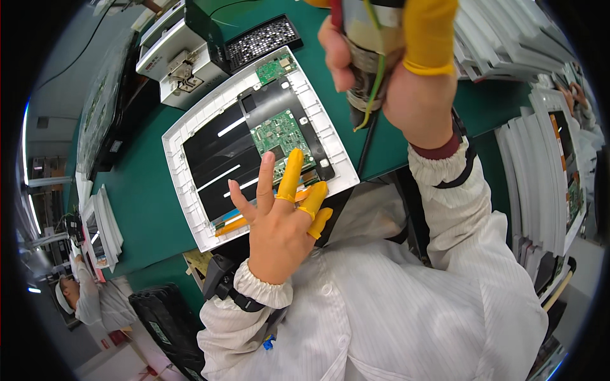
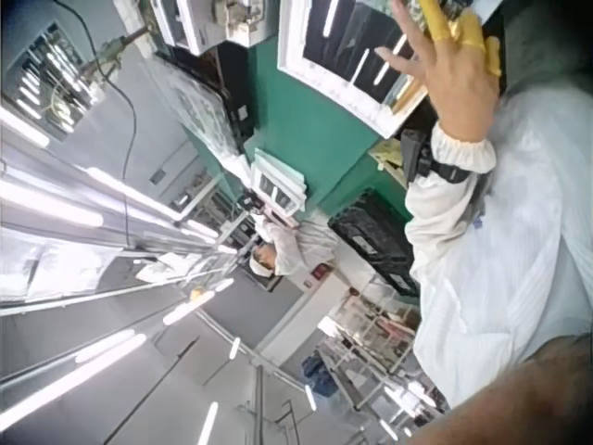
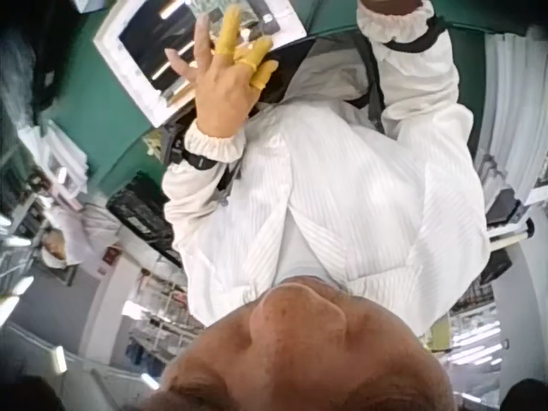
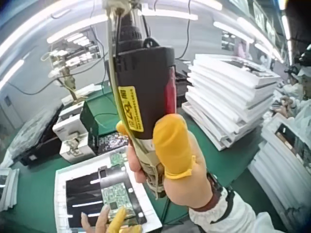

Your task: Assembling a tablet display component using an electric screwdriver and applying adhesive tape.

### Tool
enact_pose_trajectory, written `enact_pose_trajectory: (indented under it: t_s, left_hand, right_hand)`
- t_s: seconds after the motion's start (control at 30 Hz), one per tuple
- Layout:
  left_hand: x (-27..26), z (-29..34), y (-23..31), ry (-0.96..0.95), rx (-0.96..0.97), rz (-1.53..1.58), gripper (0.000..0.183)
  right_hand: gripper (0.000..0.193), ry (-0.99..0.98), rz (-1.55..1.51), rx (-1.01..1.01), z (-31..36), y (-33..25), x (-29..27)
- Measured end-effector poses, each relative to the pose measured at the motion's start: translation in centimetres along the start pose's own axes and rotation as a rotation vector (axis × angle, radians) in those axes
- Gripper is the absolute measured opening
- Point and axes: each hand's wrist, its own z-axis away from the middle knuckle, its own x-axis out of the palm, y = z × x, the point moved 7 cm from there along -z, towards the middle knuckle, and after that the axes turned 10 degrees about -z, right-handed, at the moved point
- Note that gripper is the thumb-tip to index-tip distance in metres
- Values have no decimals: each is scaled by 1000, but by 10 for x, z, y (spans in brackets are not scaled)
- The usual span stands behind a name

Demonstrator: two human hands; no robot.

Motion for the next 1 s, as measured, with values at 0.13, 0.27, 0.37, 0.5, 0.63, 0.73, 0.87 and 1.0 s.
enact_pose_trajectory:
  t_s: [0.13,0.27,0.37,0.5,0.63,0.73,0.87,1.0]
  left_hand:
    - [-1,0,3,7,-7,-47,37]
    - [-2,0,8,-6,-21,-94,33]
    - [-1,2,9,-11,-21,-141,30]
    - [-2,1,11,-10,-17,-151,29]
    - [-2,3,10,7,-19,-134,31]
    - [0,4,11,6,-29,-111,34]
    - [3,6,11,-13,-44,-85,44]
    - [7,8,7,-18,-49,-79,52]
  right_hand:
    - [29,-181,-42,-177,-2,2,2]
    - [26,-206,-8,-63,0,-3,6]
    - [26,-91,5,-20,4,1,5]
    - [26,-66,327,-157,3,-10,12]
    - [12,-44,244,-126,2,-9,17]
    - [13,-62,282,-141,1,-7,17]
    - [15,-56,325,-145,-5,-4,11]
    - [19,-35,337,-150,-13,0,5]
